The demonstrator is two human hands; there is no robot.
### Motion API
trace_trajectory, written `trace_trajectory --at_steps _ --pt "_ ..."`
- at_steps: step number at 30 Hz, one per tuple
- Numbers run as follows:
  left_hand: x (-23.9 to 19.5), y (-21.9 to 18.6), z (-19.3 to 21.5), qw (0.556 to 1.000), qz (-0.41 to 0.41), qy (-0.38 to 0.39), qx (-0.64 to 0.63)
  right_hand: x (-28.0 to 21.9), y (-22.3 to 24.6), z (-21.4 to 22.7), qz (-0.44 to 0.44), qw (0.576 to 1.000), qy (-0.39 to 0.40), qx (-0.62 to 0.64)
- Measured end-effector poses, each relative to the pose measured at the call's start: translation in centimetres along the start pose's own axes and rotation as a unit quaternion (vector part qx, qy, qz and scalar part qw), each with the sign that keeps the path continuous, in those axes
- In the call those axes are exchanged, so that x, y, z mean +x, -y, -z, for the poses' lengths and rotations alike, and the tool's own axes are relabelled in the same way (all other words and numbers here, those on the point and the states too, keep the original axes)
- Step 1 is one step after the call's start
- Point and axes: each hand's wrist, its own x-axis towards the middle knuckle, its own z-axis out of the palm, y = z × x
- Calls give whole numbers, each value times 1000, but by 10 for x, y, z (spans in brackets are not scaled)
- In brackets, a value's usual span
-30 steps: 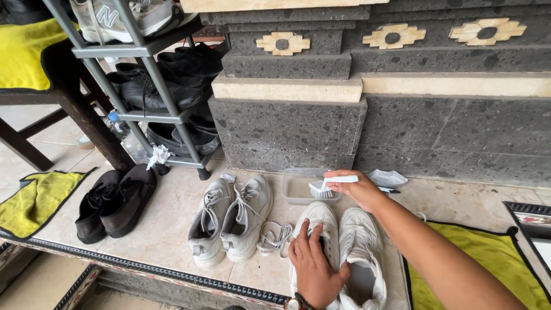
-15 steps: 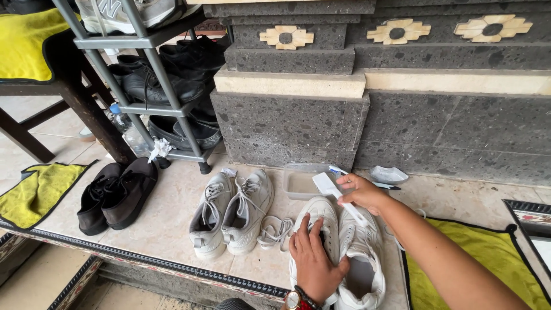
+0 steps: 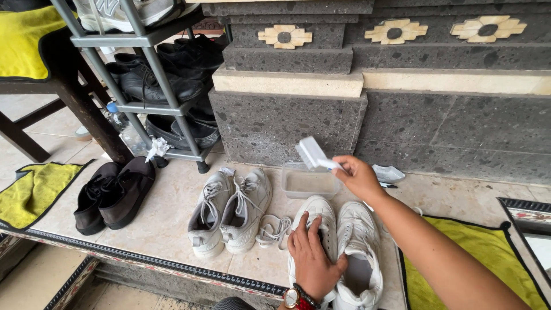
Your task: The person removes the laces from a pair of white sneakers and then uses a white brush to scrub the upper surface of one shoe. The laces are placed on a nearby towel, and the brushing continues on the same shoe for the remainder of the clip.
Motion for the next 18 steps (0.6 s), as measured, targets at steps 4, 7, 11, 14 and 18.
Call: trace_trajectory --at_steps 4,7,11,14,18 --pt "-2 3 -2 1000 -2 -4 3 0 2 -5 89 993 -64 48" --pt "-4 1 -6 999 -13 -27 15 22 -57 -14 62 994 -55 -71" --pt "-1 5 -9 999 -11 -30 6 9 -31 -15 -34 991 -47 -119" --pt "-4 7 -10 999 -15 -30 14 2 -3 -14 36 994 -98 11" --pt "-5 9 -9 999 -22 -39 24 24 -46 -14 114 986 -108 -64"
